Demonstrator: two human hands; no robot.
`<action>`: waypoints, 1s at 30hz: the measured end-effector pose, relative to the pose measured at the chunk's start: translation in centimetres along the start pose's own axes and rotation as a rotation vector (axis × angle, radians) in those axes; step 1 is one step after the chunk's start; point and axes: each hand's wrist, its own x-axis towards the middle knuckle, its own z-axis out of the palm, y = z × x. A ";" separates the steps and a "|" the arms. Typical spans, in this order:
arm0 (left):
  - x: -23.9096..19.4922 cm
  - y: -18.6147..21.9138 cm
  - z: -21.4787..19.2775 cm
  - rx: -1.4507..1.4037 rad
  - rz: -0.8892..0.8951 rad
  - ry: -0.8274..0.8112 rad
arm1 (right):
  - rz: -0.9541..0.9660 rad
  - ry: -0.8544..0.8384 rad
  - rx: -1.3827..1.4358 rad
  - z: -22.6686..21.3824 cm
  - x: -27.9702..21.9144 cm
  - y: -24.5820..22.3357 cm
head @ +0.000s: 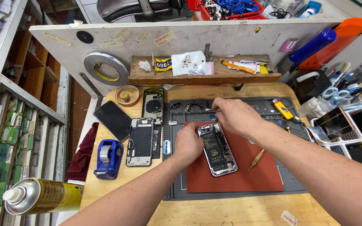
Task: The person uses a screwdriver and a plastic pry tool to remove screws and disconnect internal components from a disassembled smartphone. They carefully lift and set aside small parts while working on the motherboard area.
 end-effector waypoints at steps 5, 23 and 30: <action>-0.1 0.1 -0.3 -0.007 -0.020 -0.012 | -0.022 0.060 0.080 0.6 -0.1 0.3; 0.1 -0.6 0.4 -0.052 0.012 -0.013 | -0.003 0.095 0.280 2.6 0.5 2.7; -0.2 -0.3 0.0 -0.057 -0.012 -0.016 | -0.024 0.081 0.394 2.6 0.7 2.7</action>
